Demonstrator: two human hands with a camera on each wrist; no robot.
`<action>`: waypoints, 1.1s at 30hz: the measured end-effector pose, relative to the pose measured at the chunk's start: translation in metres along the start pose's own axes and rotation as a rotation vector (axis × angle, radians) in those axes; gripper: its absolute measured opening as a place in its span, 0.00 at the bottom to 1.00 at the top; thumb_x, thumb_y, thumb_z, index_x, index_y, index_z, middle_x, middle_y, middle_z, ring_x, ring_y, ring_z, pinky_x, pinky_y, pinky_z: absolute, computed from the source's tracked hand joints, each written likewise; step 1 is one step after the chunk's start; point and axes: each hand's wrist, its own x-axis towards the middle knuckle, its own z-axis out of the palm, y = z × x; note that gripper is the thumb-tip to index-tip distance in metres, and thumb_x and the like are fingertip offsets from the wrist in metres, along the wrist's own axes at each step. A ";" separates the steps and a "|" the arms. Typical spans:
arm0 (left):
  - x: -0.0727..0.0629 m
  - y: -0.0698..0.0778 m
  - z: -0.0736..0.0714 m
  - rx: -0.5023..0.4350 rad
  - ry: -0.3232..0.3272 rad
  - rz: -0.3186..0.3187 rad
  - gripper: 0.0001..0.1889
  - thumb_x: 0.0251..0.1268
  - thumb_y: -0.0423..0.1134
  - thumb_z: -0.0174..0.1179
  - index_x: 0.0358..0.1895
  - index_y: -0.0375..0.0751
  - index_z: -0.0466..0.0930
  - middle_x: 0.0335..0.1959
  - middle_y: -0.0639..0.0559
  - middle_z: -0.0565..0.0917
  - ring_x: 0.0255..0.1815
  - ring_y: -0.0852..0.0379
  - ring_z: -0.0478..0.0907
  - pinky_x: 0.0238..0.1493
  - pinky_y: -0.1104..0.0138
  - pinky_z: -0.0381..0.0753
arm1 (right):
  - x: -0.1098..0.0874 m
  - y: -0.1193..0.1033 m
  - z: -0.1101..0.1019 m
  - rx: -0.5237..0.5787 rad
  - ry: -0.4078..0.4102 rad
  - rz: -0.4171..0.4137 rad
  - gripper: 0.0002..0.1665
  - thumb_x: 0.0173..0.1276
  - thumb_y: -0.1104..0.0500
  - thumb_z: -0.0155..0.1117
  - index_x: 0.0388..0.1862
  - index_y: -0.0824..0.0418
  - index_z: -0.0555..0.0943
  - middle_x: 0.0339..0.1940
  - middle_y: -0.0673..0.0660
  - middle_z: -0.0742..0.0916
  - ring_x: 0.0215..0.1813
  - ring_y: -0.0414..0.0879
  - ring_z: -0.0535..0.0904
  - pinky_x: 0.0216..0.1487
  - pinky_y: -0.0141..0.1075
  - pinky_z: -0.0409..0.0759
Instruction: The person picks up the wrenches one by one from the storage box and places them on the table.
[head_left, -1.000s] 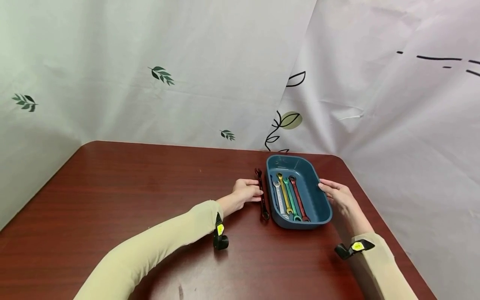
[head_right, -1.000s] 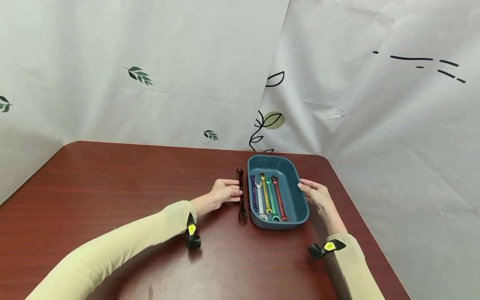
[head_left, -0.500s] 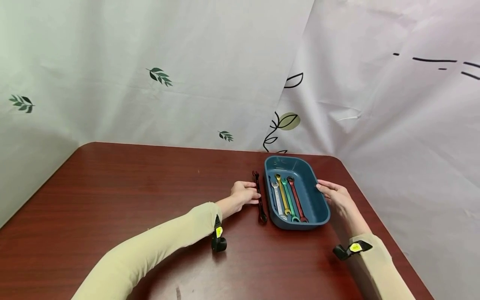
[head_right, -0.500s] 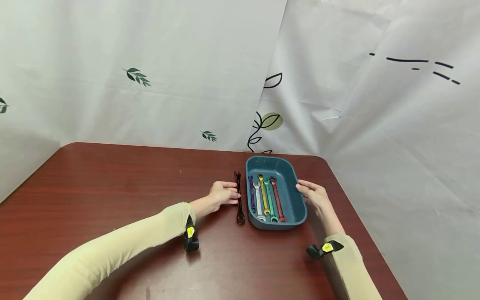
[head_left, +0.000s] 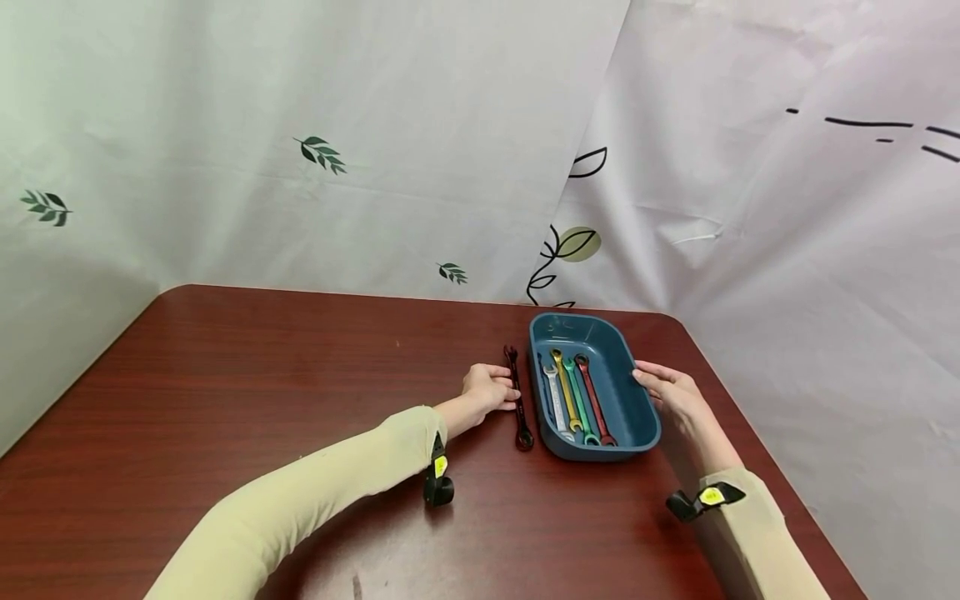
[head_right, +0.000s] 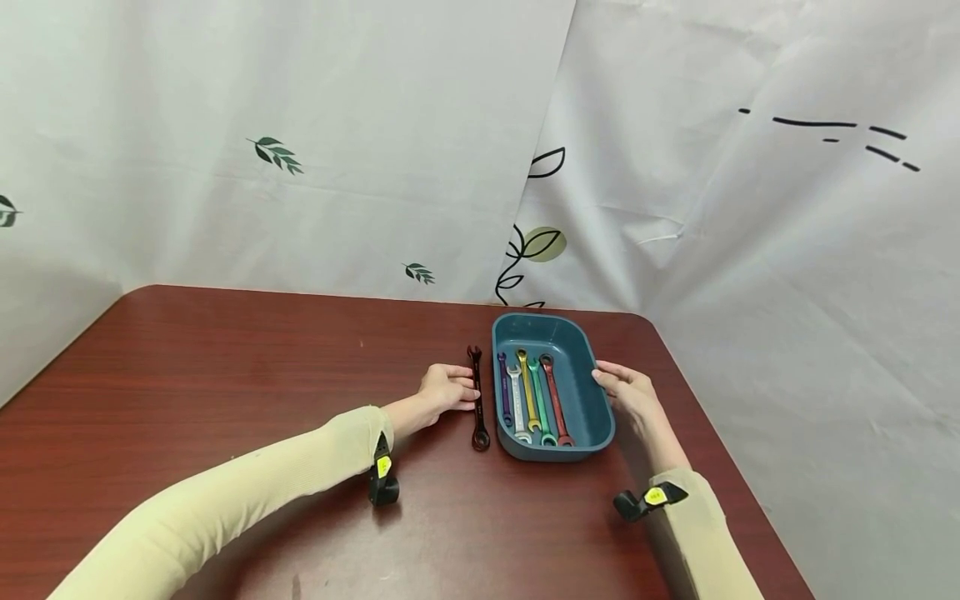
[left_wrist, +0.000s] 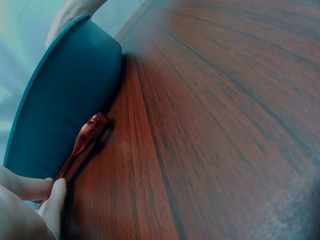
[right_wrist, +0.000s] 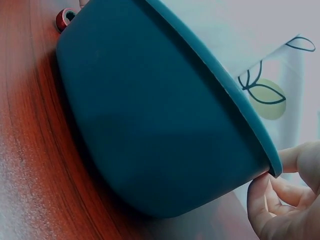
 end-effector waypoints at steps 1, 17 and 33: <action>0.000 0.000 0.000 0.005 0.003 0.003 0.25 0.52 0.16 0.61 0.57 0.25 0.75 0.50 0.31 0.83 0.43 0.45 0.86 0.36 0.61 0.89 | 0.000 0.000 0.000 -0.002 -0.001 0.000 0.40 0.70 0.50 0.60 0.73 0.68 0.60 0.37 0.36 0.80 0.37 0.31 0.81 0.40 0.25 0.83; -0.005 -0.002 -0.002 0.033 0.059 0.045 0.22 0.48 0.17 0.65 0.52 0.27 0.81 0.43 0.34 0.86 0.37 0.48 0.87 0.31 0.64 0.88 | 0.001 -0.001 0.002 -0.020 -0.011 0.010 0.40 0.71 0.49 0.59 0.74 0.66 0.60 0.40 0.38 0.80 0.39 0.31 0.81 0.42 0.25 0.83; -0.007 -0.007 0.003 0.091 0.121 0.075 0.19 0.47 0.19 0.67 0.46 0.28 0.83 0.36 0.36 0.88 0.30 0.51 0.88 0.25 0.67 0.87 | 0.000 0.000 0.001 -0.022 0.002 0.024 0.39 0.71 0.49 0.58 0.74 0.66 0.59 0.40 0.39 0.79 0.39 0.30 0.80 0.42 0.24 0.83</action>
